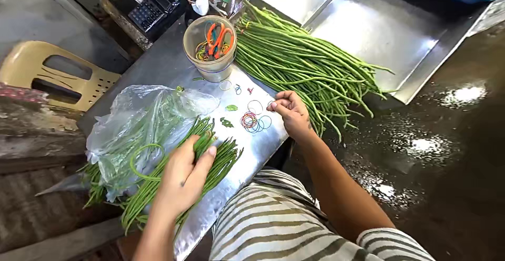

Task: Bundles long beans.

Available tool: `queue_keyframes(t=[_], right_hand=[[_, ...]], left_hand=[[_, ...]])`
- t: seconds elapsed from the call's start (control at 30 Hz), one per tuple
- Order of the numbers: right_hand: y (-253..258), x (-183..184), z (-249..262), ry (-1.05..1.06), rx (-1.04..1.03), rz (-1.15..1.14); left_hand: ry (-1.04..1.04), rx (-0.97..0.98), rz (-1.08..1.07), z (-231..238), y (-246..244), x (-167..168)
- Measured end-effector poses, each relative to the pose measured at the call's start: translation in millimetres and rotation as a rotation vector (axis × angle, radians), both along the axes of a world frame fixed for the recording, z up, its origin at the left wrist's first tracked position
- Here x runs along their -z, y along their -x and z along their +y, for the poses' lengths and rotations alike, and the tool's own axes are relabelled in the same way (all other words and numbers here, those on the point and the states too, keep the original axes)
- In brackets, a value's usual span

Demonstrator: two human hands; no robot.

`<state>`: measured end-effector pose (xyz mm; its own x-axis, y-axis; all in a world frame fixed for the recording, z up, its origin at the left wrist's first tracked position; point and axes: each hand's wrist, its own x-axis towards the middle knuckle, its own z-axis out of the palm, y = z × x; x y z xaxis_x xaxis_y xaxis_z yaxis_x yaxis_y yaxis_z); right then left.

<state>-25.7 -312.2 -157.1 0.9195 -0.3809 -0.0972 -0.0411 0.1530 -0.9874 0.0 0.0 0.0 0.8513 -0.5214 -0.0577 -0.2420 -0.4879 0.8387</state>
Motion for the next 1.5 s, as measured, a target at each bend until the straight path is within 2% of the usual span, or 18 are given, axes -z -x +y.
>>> queue_keyframes(t=[0.13, 0.23, 0.33, 0.5, 0.63, 0.73, 0.83, 0.9, 0.93, 1.0, 1.1, 1.17, 1.27, 1.33, 1.43, 1.5], right_hand=[[10, -31, -12, -0.171, -0.041, -0.096], [18, -41, -9, -0.212, -0.103, -0.173], [25, -35, 3, -0.188, -0.184, -0.231], [17, -33, 33, 0.008, -0.439, -0.396], [-1, -63, 52, 0.345, -0.642, -0.534], [-6, -73, 66, 0.563, -0.795, -0.419], [-1, -66, 64, 0.399, -0.829, -0.296], [10, -61, 55, 0.287, -0.813, -0.331], [17, -58, 52, 0.171, -0.813, -0.396], [30, -54, 52, -0.203, -0.805, -0.522], [43, -40, 73, -0.711, -0.532, -0.546], [39, -32, 87, -0.881, -0.354, -0.449], [20, -28, 96, -0.861, -0.35, -0.419], [6, -38, 96, -0.67, -0.437, -0.479], [-6, -72, 91, -0.273, -0.499, -0.567], [-4, -93, 85, 0.141, -0.448, -0.585]], left_hand=[[0.177, -0.01, 0.332, -29, -5, 52], [0.254, 0.055, 0.445, -38, -3, 64], [0.374, 0.122, 0.484, -38, -1, 71], [0.567, 0.209, 0.67, -26, 1, 78], [0.475, 0.266, 0.603, -24, 5, 75], [0.374, 0.28, 0.529, -25, 6, 64], [0.556, 0.244, 0.621, -14, 0, 61], [0.752, 0.182, 0.725, -5, -3, 62], [0.841, 0.158, 0.763, -2, -2, 64], [0.996, 0.135, 0.817, 0, 1, 70], [1.217, 0.092, 0.869, -12, 10, 78], [1.303, 0.079, 0.871, -25, 12, 79], [1.215, 0.124, 0.781, -37, 11, 79], [1.003, 0.152, 0.623, -38, 10, 73], [0.545, 0.124, 0.254, -37, 13, 58], [0.3, 0.097, 0.056, -35, 14, 49]])
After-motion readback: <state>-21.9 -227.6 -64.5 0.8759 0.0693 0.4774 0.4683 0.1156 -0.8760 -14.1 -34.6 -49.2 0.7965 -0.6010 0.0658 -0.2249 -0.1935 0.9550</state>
